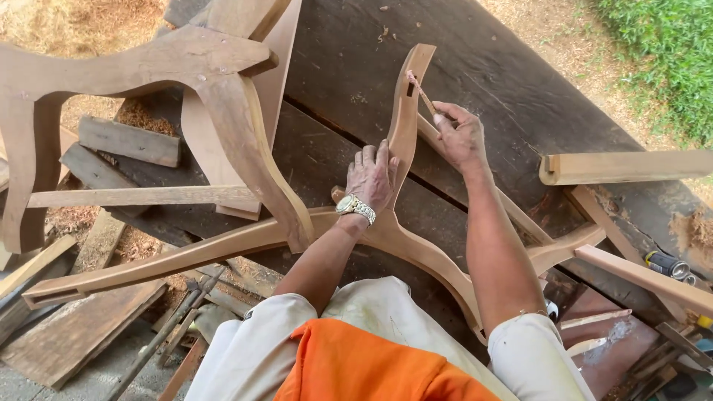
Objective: The person applies pink wood glue from a small stick onto the mortise joints of a curved wooden furniture frame, inserts thin wooden dowels into the glued slots, and uses a hammer to tap the joints together. They reposition the frame and work on several joints, then handle a wooden panel piece near the end.
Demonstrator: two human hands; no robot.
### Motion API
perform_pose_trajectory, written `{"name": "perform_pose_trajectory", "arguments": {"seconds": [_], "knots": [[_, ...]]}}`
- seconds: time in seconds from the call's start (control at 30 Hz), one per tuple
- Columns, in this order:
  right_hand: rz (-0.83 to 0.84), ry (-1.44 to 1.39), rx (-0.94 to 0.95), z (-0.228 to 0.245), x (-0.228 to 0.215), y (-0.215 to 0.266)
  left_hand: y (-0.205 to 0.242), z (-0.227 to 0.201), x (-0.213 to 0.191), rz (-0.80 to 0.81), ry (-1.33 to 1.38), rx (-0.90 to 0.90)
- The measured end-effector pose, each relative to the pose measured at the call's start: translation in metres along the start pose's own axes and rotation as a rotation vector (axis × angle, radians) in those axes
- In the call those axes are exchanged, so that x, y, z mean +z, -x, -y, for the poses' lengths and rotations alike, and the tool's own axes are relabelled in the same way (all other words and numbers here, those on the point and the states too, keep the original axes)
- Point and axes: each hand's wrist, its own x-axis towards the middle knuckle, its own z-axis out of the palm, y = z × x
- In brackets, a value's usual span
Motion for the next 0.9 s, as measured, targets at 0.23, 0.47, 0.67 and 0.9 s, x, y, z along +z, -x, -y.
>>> {"name": "perform_pose_trajectory", "arguments": {"seconds": [0.23,0.47,0.67,0.9], "knots": [[-0.114,0.148,-0.178,-0.016,0.008,-0.003,0.000,0.000,0.001,-0.002,-0.018,0.007],[-0.198,0.328,-0.224,0.001,0.026,0.026,-0.001,-0.004,-0.008,0.061,-0.017,-0.005],[-0.215,0.521,-0.281,0.013,0.025,0.039,-0.001,-0.004,-0.009,0.050,-0.008,-0.007],[-0.230,0.427,-0.192,0.020,0.022,0.031,0.001,-0.005,-0.010,0.038,0.002,-0.002]]}}
